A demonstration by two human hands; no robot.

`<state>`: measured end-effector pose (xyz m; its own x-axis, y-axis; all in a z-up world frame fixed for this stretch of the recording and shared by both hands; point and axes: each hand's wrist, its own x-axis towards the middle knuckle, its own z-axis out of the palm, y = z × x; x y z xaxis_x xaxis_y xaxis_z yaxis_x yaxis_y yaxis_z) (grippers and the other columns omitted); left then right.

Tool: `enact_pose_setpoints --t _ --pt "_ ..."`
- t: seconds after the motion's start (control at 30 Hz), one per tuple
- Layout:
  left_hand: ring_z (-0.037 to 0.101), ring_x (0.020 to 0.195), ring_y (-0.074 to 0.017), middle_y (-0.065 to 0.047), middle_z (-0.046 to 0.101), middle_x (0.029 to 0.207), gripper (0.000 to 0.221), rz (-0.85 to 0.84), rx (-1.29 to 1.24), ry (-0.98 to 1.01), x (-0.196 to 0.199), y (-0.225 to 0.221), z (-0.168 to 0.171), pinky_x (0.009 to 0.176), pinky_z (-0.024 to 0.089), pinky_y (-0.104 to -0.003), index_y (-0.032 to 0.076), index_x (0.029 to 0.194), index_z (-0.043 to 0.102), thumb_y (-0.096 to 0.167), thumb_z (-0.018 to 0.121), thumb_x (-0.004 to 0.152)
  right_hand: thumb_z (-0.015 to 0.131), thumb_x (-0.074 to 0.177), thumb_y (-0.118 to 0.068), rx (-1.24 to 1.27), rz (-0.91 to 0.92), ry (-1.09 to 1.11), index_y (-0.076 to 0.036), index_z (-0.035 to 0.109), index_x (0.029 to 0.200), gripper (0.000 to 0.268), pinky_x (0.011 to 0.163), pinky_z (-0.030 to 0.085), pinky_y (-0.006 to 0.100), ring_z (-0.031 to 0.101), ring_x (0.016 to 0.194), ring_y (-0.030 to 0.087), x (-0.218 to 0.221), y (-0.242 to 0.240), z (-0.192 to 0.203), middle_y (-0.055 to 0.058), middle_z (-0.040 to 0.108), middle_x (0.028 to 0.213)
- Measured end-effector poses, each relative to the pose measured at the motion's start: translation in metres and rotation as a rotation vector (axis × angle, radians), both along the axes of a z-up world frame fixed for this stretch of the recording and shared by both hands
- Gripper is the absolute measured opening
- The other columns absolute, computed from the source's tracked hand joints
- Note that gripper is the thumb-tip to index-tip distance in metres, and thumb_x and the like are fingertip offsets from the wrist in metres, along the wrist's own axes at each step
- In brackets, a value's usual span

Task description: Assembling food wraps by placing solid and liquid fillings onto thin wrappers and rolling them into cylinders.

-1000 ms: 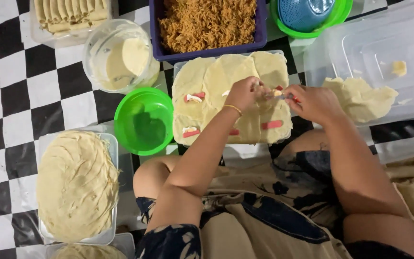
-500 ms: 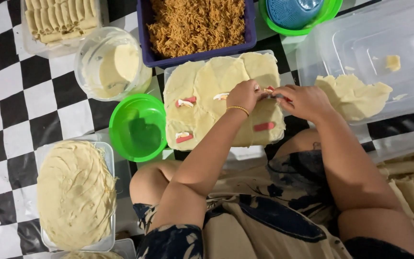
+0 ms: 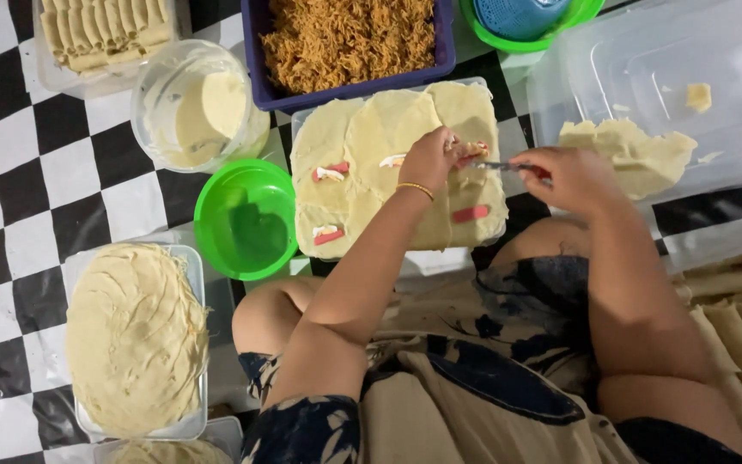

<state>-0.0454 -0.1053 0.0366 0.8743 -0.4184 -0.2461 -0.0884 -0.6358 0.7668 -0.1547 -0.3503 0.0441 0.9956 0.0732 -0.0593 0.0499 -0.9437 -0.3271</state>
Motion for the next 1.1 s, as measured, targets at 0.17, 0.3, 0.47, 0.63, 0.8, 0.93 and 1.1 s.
enact_pose_setpoints --t 0.17,0.3,0.47,0.63,0.8,0.93,1.1 --pt "0.064 0.116 -0.0474 -0.031 0.066 0.117 0.027 -0.087 -0.097 -0.046 -0.034 0.011 -0.008 0.101 0.052 -0.058 0.010 0.123 0.045 0.029 0.047 0.103 0.061 0.103 -0.048 0.057 -0.132 -0.097 -0.043 0.070 0.132 0.031 0.076 0.060 0.044 0.073 0.090 0.027 -0.006 -0.028 -0.027 -0.004 0.076 0.101" --pt "0.064 0.081 -0.0266 -0.014 0.066 0.101 0.026 -0.183 -0.189 -0.284 -0.071 0.004 -0.029 0.079 0.054 -0.036 -0.001 0.104 0.064 0.000 0.073 0.080 0.069 0.104 -0.010 0.267 -0.095 -0.367 -0.005 0.077 0.130 0.027 0.059 0.044 0.035 0.054 0.065 0.022 -0.014 -0.016 0.012 0.010 0.071 0.095" --pt "0.060 0.106 -0.0324 -0.011 0.056 0.116 0.026 -0.258 0.056 -0.592 -0.093 0.002 -0.052 0.093 0.052 -0.041 0.009 0.115 0.063 0.019 0.068 0.092 0.067 0.104 -0.004 0.311 -0.188 -0.392 -0.003 0.076 0.130 0.028 0.064 0.047 0.036 0.057 0.070 0.024 -0.020 -0.015 0.029 0.011 0.073 0.101" --pt "0.060 0.114 -0.0289 -0.007 0.062 0.121 0.029 -0.272 0.151 -0.646 -0.099 0.005 -0.032 0.100 0.047 -0.042 0.011 0.117 0.065 0.021 0.068 0.091 0.065 0.104 0.003 0.314 -0.229 -0.523 0.007 0.074 0.130 0.027 0.067 0.050 0.034 0.060 0.072 0.023 -0.019 -0.040 0.011 0.017 0.076 0.109" --pt "0.058 0.106 -0.0300 -0.006 0.062 0.122 0.032 -0.123 0.175 -0.806 -0.070 -0.006 -0.044 0.088 0.047 -0.044 0.011 0.111 0.064 0.035 0.059 0.091 0.063 0.104 0.011 0.126 -0.433 -0.719 0.013 0.066 0.134 0.030 0.077 0.055 0.045 0.063 0.087 0.036 -0.019 -0.054 0.022 0.024 0.058 0.113" --pt "0.054 0.121 -0.0306 -0.004 0.056 0.134 0.050 -0.044 0.229 -0.711 -0.031 -0.009 -0.035 0.103 0.044 -0.045 0.013 0.131 0.056 0.034 0.069 0.087 0.063 0.095 0.017 0.033 -0.506 -0.677 0.012 0.054 0.143 0.049 0.077 0.055 0.041 0.060 0.089 0.033 -0.020 -0.069 0.006 0.023 0.047 0.118" --pt "0.055 0.109 -0.0315 -0.007 0.060 0.117 0.028 -0.184 0.413 -0.701 -0.007 -0.012 -0.056 0.096 0.045 -0.046 0.015 0.111 0.066 0.033 0.067 0.088 0.065 0.094 0.015 -0.014 -0.567 -0.593 0.013 0.051 0.147 0.055 0.086 0.053 0.044 0.060 0.099 0.041 -0.022 -0.082 -0.008 0.026 0.049 0.122"
